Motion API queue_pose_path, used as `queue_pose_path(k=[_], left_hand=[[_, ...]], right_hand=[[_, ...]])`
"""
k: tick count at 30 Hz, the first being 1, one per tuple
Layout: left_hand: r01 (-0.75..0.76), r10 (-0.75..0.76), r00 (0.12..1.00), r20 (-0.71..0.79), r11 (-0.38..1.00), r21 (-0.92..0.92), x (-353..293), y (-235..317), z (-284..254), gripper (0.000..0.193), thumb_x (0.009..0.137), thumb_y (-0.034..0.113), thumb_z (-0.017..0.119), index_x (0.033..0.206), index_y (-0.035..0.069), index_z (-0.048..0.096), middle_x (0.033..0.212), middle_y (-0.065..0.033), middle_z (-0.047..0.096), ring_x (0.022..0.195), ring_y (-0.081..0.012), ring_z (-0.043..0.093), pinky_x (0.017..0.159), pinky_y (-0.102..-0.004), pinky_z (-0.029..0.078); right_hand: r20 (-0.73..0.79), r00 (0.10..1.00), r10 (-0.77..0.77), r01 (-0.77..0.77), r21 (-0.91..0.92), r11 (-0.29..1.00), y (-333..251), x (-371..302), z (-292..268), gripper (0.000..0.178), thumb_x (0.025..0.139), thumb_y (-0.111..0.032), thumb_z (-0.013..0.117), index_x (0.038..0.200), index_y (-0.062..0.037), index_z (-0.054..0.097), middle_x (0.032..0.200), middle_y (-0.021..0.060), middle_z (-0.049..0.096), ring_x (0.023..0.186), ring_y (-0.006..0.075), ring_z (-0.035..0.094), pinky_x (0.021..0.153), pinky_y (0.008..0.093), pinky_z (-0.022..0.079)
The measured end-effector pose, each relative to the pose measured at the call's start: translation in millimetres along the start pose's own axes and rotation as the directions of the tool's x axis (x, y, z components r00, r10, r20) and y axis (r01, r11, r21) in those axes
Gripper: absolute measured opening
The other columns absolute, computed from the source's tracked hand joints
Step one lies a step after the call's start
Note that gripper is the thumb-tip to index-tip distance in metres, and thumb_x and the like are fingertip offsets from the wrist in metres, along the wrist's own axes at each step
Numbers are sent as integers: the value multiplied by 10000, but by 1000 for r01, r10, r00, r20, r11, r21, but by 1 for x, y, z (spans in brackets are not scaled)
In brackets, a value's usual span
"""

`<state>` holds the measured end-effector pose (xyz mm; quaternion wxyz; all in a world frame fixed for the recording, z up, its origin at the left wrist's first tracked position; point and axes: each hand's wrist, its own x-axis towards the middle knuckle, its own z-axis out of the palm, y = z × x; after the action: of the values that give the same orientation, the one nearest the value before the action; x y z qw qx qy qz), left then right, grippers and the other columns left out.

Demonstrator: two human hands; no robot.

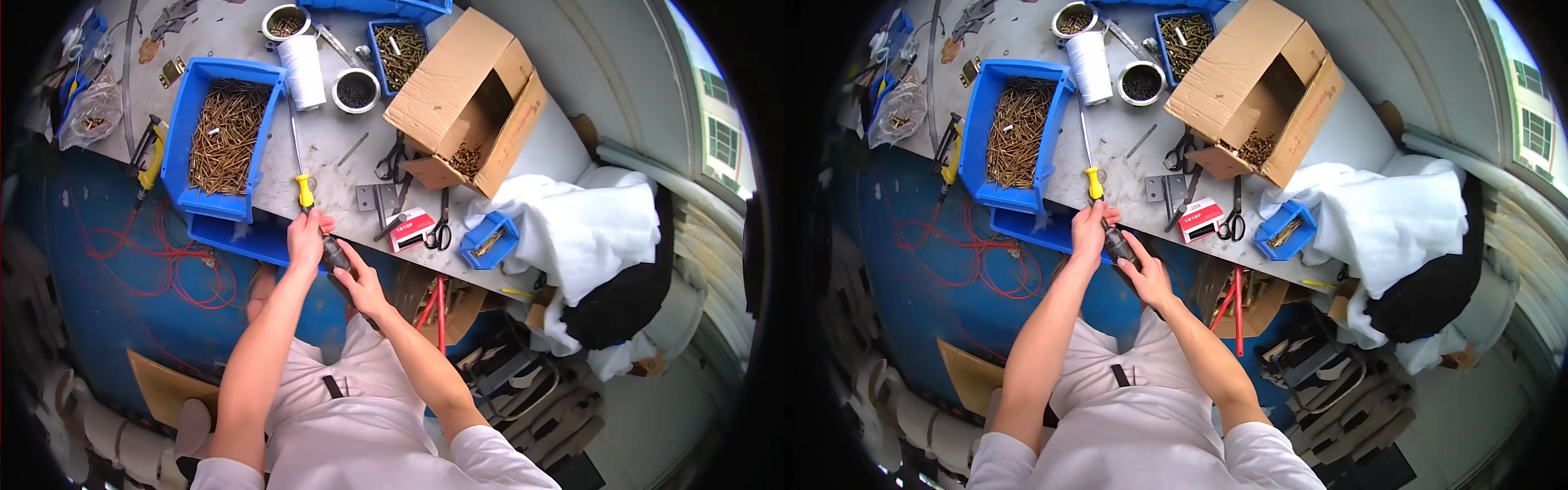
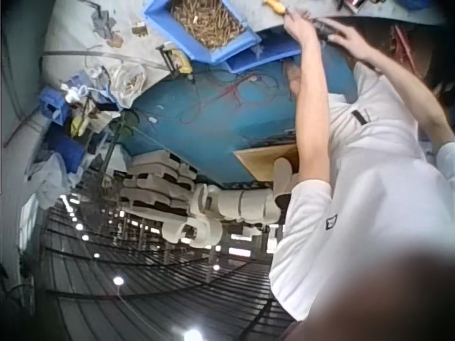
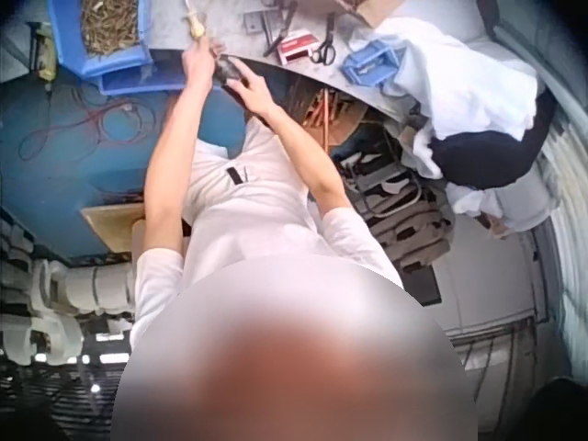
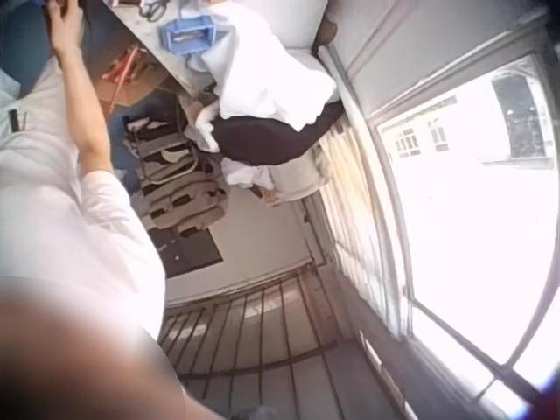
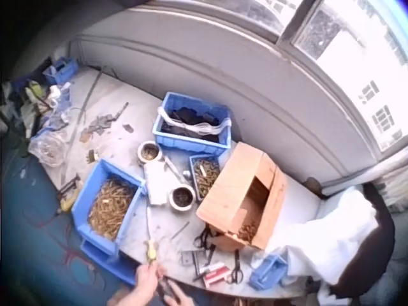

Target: Assembling the legs onto a furniture piece, likely a stool or ottoman, using a power drill and screws.

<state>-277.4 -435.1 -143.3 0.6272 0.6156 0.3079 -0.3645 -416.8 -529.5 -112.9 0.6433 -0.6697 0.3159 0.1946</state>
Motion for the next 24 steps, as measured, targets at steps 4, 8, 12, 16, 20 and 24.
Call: queue_pose_path(k=[4, 8, 12, 16, 20, 24], left_hand=[[-52, 66, 975, -212, 996, 68, 52, -12, 49, 321, 1074, 261, 492, 907, -2, 573, 745, -111, 672, 573, -202, 658, 563, -329, 539], [-171, 345, 935, -78, 633, 755, 104, 21, 48, 373, 1023, 363, 564, 938, 10, 647, 766, -131, 684, 684, -297, 692, 637, -437, 544], [-246, 492, 824, 283, -140, 959, 104, 31, 92, 353, 938, 394, 665, 1010, 54, 731, 893, -155, 686, 926, -374, 662, 819, -500, 517], [-401, 576, 636, 514, -322, 858, 128, 36, 123, 299, 902, 344, 708, 1005, 65, 736, 1005, -152, 691, 1021, -355, 623, 882, -460, 504], [-414, 506, 701, 503, -285, 865, 152, 46, 126, 284, 914, 335, 705, 973, 58, 728, 1014, -145, 695, 974, -354, 655, 851, -472, 515], [-391, 371, 911, 181, 632, 669, 133, 63, 110, 299, 1025, 318, 590, 1015, 25, 649, 1057, -149, 704, 955, -318, 707, 827, -434, 549]], right_hand=[[-50, 982, 180, -184, -71, 980, 6, -6, -37, 629, 956, -348, 640, 1536, -216, 434, 1136, 251, 699, 1017, 408, 697, 881, 415, 515], [-97, 991, 87, -89, -17, 996, 52, -33, -65, 617, 965, -339, 630, 1534, -203, 435, 1197, 248, 689, 1052, 435, 683, 931, 415, 510], [-68, 988, 137, -135, 28, 990, 79, -54, -92, 623, 960, -331, 637, 1537, -215, 435, 1129, 246, 711, 1018, 429, 695, 924, 419, 514], [-94, 995, 40, -38, 20, 999, 89, -50, -89, 621, 964, -317, 635, 1539, -203, 432, 1068, 242, 722, 970, 422, 705, 887, 423, 522], [-81, 996, -46, 46, 2, 999, 73, -39, -85, 622, 969, -290, 631, 1544, -185, 419, 1055, 251, 720, 960, 432, 705, 853, 427, 528], [-112, 988, -109, 113, 38, 993, 40, -20, -87, 623, 967, -270, 632, 1542, -174, 413, 1054, 257, 715, 989, 435, 703, 854, 431, 534]])
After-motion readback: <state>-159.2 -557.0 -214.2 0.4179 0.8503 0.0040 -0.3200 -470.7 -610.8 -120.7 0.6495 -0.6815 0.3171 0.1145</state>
